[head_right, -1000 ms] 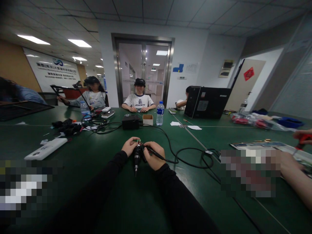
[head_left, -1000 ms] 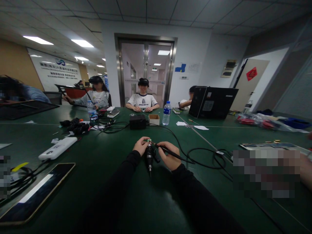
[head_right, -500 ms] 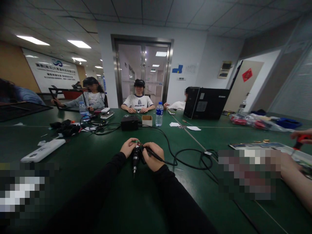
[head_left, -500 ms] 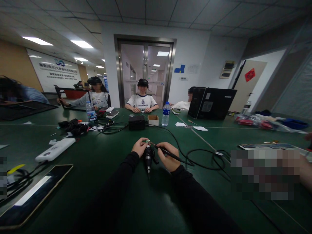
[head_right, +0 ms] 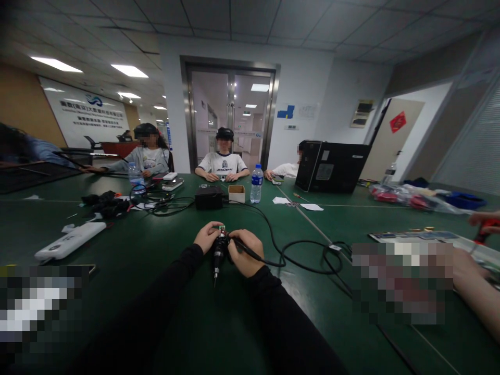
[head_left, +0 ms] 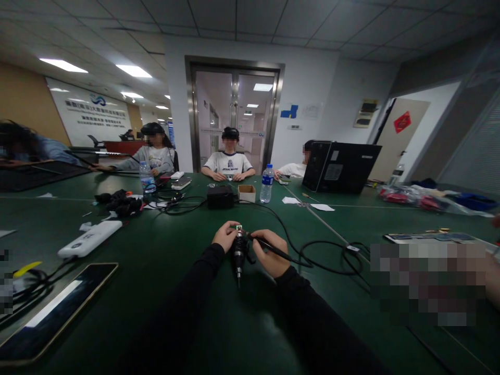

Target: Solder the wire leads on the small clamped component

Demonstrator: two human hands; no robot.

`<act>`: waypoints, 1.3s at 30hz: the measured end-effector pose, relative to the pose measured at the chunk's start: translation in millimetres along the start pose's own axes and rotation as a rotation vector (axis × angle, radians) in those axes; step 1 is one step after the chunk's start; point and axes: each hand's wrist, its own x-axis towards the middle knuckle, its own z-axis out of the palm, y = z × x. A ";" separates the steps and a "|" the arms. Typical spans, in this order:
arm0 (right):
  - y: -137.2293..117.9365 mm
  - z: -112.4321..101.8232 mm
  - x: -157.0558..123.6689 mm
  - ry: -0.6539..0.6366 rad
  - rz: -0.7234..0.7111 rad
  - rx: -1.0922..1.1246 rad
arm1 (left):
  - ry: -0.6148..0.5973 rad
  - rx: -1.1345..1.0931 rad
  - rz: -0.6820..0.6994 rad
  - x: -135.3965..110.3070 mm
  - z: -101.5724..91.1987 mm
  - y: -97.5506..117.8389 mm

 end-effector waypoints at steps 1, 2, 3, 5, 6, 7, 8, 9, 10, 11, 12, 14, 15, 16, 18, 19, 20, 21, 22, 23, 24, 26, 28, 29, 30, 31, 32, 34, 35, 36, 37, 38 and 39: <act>0.0 -0.6 0.3 0.005 0.001 -0.003 | 0.004 -0.002 -0.001 0.2 0.3 0.2; -0.1 -1.2 0.7 0.012 0.003 -0.007 | 0.006 -0.007 -0.003 0.4 0.5 0.4; -0.1 -1.8 1.0 0.016 0.006 -0.012 | 0.008 -0.012 -0.005 0.6 0.7 0.6; -0.2 -2.6 1.6 0.022 0.019 -0.025 | 0.007 -0.020 -0.008 0.8 0.9 1.0; -0.1 -2.8 1.7 0.023 0.025 -0.030 | 0.008 -0.020 -0.009 0.8 0.9 1.1; 0.0 -2.8 1.8 0.024 0.029 -0.034 | 0.009 -0.015 -0.007 0.7 0.8 1.2; 0.1 -2.8 1.8 0.025 0.032 -0.036 | 0.010 -0.008 -0.004 0.6 0.7 1.2; 0.2 -2.7 1.8 0.024 0.036 -0.037 | 0.011 -0.003 -0.001 0.5 0.6 1.1; 0.3 -2.6 1.8 0.024 0.040 -0.038 | 0.012 -0.002 0.000 0.4 0.5 0.9; 0.3 -2.6 1.9 0.023 0.045 -0.040 | 0.012 -0.004 -0.001 0.2 0.4 0.8; 0.2 -2.7 1.9 0.023 0.050 -0.041 | 0.010 -0.009 -0.004 0.1 0.4 0.6; -0.3 -3.0 2.2 0.030 0.052 -0.043 | 0.008 -0.021 -0.012 -0.4 0.4 0.5; -0.7 -3.2 2.3 0.033 0.048 -0.041 | 0.007 -0.023 -0.014 -0.6 0.5 0.7; -1.2 -3.3 2.4 0.035 0.043 -0.037 | 0.007 -0.022 -0.013 -1.0 0.5 1.1; -2.1 -3.2 2.4 0.028 0.037 -0.028 | 0.008 -0.016 -0.009 -1.7 0.7 2.5; -2.4 -3.1 2.3 0.021 0.038 -0.024 | 0.007 -0.017 -0.007 -2.0 0.9 3.4; -2.7 -2.8 2.2 0.012 0.039 -0.021 | 0.006 -0.021 -0.006 -2.3 1.0 4.2; -2.8 -2.6 2.0 0.004 0.041 -0.020 | 0.003 -0.028 -0.005 -2.5 1.0 5.0; -2.9 -2.3 1.9 -0.003 0.042 -0.019 | -0.002 -0.036 -0.003 -2.6 1.1 5.7; -2.8 -2.0 1.7 -0.007 0.042 -0.018 | -0.006 -0.043 -0.001 -2.6 1.0 6.1; -2.7 -1.8 1.6 -0.009 0.040 -0.018 | -0.010 -0.046 0.002 -2.6 0.9 6.3; -2.4 -1.5 1.5 -0.009 0.032 -0.018 | -0.016 -0.044 0.012 -2.3 0.6 6.0; -2.1 -1.2 1.5 -0.011 0.024 -0.017 | -0.019 -0.042 0.017 -2.0 0.2 5.2; -2.0 -1.1 1.5 -0.012 0.023 -0.016 | -0.019 -0.040 0.017 -1.8 0.0 4.7; -2.0 -1.0 1.5 -0.014 0.024 -0.015 | -0.017 -0.038 0.016 -1.7 -0.1 4.3; -1.9 -0.9 1.5 -0.015 0.027 -0.014 | -0.014 -0.035 0.014 -1.6 -0.2 4.0; -1.9 -0.9 1.4 -0.016 0.030 -0.014 | -0.013 -0.031 0.014 -1.6 -0.2 3.8; -1.9 -1.1 1.5 -0.017 0.035 -0.015 | -0.010 -0.027 0.015 -1.6 0.1 3.8; -1.8 -1.4 1.6 -0.016 0.037 -0.016 | -0.009 -0.027 0.013 -1.6 0.2 3.9; -1.8 -1.8 1.8 -0.013 0.039 -0.017 | -0.008 -0.027 0.008 -1.6 0.4 4.1; -1.8 -2.3 2.0 -0.007 0.041 -0.018 | -0.004 -0.028 0.000 -1.5 0.6 4.1; -1.7 -2.8 2.3 0.000 0.044 -0.018 | -0.001 -0.027 -0.008 -1.3 0.8 4.0; -1.6 -3.2 2.6 0.007 0.048 -0.018 | 0.002 -0.025 -0.016 -1.0 0.9 3.9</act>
